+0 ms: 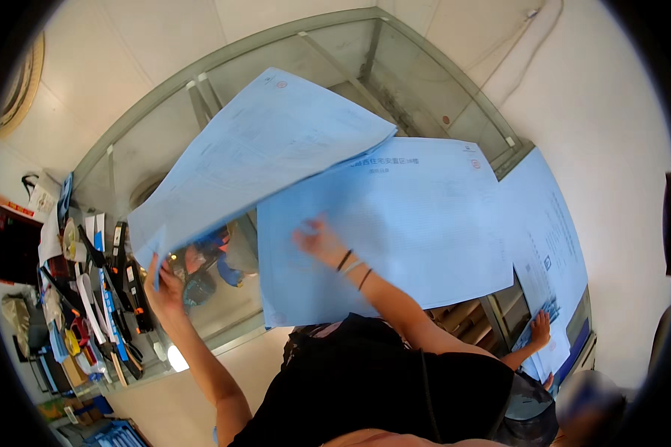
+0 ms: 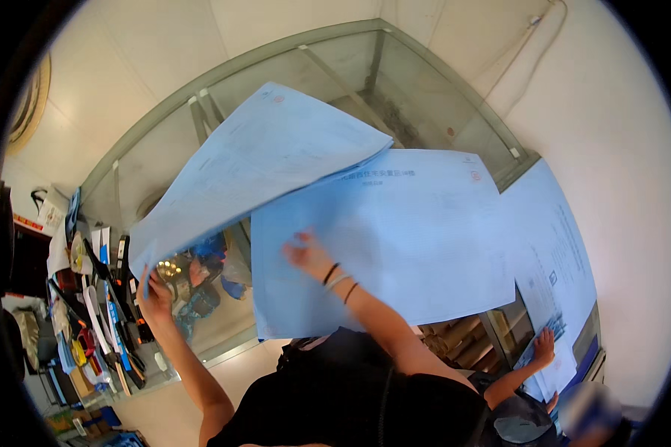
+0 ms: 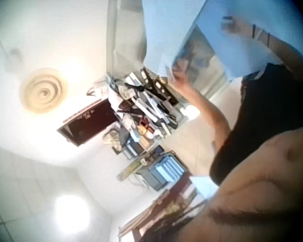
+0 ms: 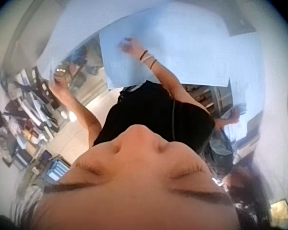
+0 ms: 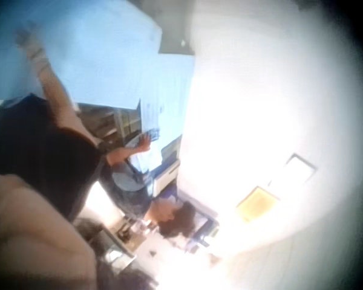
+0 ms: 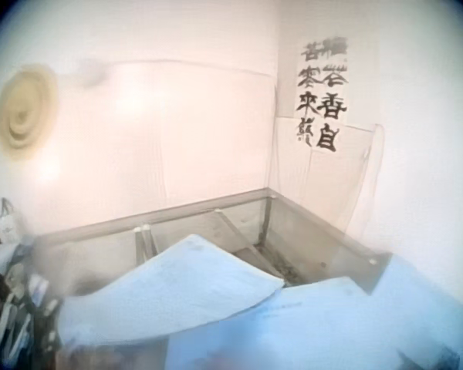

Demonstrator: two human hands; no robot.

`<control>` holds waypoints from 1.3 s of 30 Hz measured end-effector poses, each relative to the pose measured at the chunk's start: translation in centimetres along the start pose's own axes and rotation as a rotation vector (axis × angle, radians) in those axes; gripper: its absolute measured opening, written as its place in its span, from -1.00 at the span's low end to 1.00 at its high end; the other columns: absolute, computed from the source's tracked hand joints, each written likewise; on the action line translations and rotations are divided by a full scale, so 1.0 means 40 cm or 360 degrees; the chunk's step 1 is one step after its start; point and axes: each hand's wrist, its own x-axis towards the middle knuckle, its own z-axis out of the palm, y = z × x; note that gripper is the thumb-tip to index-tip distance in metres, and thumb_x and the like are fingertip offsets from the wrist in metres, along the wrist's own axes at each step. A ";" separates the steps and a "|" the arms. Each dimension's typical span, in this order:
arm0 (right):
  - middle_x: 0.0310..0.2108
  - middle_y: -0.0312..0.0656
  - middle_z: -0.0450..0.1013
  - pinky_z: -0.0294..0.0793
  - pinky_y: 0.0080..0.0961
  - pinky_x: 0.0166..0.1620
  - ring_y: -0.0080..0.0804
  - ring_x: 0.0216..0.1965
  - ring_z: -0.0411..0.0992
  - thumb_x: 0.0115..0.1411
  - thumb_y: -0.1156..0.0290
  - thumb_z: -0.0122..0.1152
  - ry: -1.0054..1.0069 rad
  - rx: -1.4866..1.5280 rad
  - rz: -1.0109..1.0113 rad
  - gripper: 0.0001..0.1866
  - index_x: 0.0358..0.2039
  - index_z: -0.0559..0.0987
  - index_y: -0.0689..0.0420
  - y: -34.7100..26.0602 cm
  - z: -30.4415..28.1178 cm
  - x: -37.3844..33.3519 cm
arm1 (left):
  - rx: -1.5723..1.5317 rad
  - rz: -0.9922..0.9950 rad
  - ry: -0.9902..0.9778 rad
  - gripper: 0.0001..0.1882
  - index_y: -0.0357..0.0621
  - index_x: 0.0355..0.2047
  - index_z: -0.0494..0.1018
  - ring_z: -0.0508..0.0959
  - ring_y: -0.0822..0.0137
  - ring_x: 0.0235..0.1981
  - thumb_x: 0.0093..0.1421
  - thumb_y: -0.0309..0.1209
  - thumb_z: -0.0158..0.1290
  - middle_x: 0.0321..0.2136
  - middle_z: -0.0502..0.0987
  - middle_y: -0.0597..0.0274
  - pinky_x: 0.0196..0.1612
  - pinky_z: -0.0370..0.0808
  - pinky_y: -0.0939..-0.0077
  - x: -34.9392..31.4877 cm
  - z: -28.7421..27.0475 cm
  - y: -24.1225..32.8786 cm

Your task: The person aligns and stacks several large blue printed sheets on a glass table. They use a handheld stapler to fasten the sheets together and then apply a blue adhesive strip along the top edge of the stack. Finally, the person folds the assembled document in half.

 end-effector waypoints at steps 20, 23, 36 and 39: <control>-0.40 -0.23 0.49 0.45 -0.44 -0.26 -0.42 -0.38 0.41 -0.07 0.63 0.37 0.0454 -0.0945 -0.1622 -0.80 -0.39 0.55 0.30 -0.507 0.339 0.036 | 0.1263 -0.0312 0.1097 -0.47 -0.27 0.08 0.30 0.46 0.31 -0.05 0.11 -0.43 0.18 -0.05 0.47 0.18 -0.02 0.41 0.40 -0.420 -0.230 -0.116; -0.51 -0.34 0.42 0.40 -0.50 -0.36 -0.53 -0.47 0.34 -0.08 0.60 0.40 0.0394 -0.1105 -0.1891 -0.79 -0.58 0.48 0.14 -0.644 0.457 -0.133 | 0.1363 -0.0320 0.0808 -0.52 -0.28 0.04 0.34 0.49 0.37 -0.14 0.11 -0.45 0.17 -0.12 0.50 0.21 -0.07 0.42 0.46 -0.266 -0.160 -0.140; 0.06 0.00 0.36 0.46 -0.24 0.04 -0.17 0.01 0.39 0.30 0.27 0.05 0.1119 -0.0659 -0.2258 -0.49 0.13 0.32 0.36 -0.542 -0.176 -1.042 | 0.1505 -0.1115 -0.0228 -0.57 -0.31 -0.04 0.43 0.49 0.47 -0.22 0.17 -0.29 0.17 -0.26 0.54 0.31 -0.13 0.42 0.55 -0.028 -0.053 -0.333; 0.06 -0.05 0.35 0.41 -0.20 0.03 -0.15 0.00 0.36 0.25 0.29 0.15 0.1580 -0.0462 -0.1991 -0.46 0.14 0.33 0.36 -0.419 -0.476 -1.008 | 0.1588 -0.1312 -0.0183 -0.57 -0.26 -0.02 0.42 0.50 0.44 -0.24 0.19 -0.26 0.15 -0.28 0.56 0.31 -0.17 0.45 0.53 -0.060 -0.228 -0.395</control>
